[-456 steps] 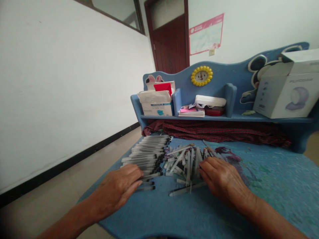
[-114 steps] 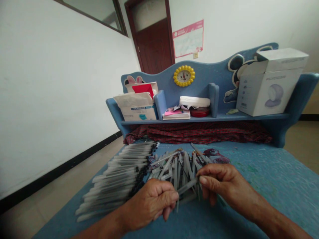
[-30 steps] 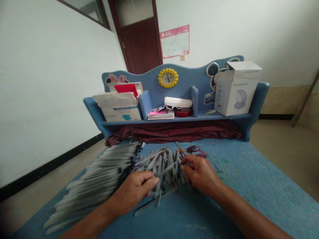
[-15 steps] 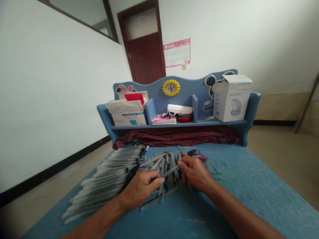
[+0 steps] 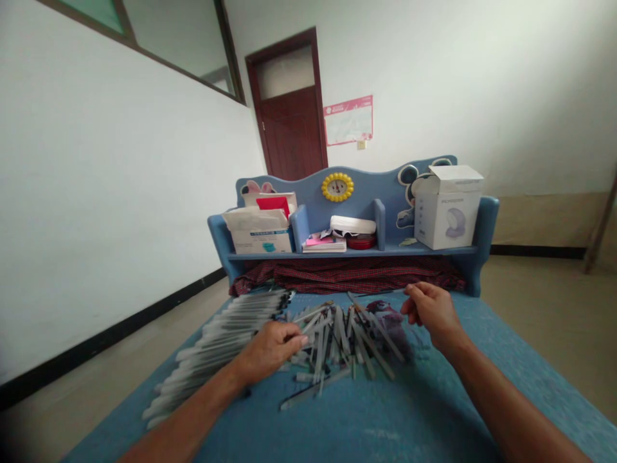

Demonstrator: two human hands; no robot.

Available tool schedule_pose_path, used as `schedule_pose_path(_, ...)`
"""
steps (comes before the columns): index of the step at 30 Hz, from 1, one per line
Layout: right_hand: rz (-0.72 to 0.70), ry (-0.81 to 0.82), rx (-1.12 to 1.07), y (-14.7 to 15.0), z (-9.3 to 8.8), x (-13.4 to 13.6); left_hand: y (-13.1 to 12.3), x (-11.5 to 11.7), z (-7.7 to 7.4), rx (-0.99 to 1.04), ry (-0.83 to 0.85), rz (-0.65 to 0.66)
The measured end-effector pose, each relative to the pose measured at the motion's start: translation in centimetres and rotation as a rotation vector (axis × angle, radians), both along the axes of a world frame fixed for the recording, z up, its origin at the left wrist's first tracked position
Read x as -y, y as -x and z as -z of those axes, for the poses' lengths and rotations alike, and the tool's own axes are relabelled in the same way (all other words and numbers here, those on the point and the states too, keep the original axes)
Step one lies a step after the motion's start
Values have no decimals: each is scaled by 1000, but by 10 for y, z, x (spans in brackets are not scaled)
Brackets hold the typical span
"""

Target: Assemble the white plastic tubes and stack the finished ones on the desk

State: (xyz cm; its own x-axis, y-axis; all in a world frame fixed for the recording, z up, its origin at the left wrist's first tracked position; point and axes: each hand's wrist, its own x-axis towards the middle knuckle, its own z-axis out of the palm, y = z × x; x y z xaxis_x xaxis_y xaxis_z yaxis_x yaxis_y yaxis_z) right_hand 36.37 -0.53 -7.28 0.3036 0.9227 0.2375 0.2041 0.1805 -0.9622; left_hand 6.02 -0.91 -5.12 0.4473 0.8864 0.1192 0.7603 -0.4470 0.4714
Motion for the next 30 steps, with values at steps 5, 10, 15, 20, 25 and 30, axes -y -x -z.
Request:
schedule_pose_path(5,48,-158,290,22,3,16,2,-2,-1,34,-34,-53)
schedule_pose_path(10,-164,-571,1081,53,15,38,-2,2,0,75,-20,-40)
schedule_pose_path(15,-442,-644,1310,71,21,52,-3,3,3,100,-5,-6)
schedule_pose_path(20,-470,-381,1072,77,24,51,-4,3,6,99,25,59)
schedule_pose_path(25,-324,-75,509,72,23,34,-7,9,7,93,42,196)
schedule_pose_path(30,-464,98,169,77,19,31,-12,16,8,25,-25,329)
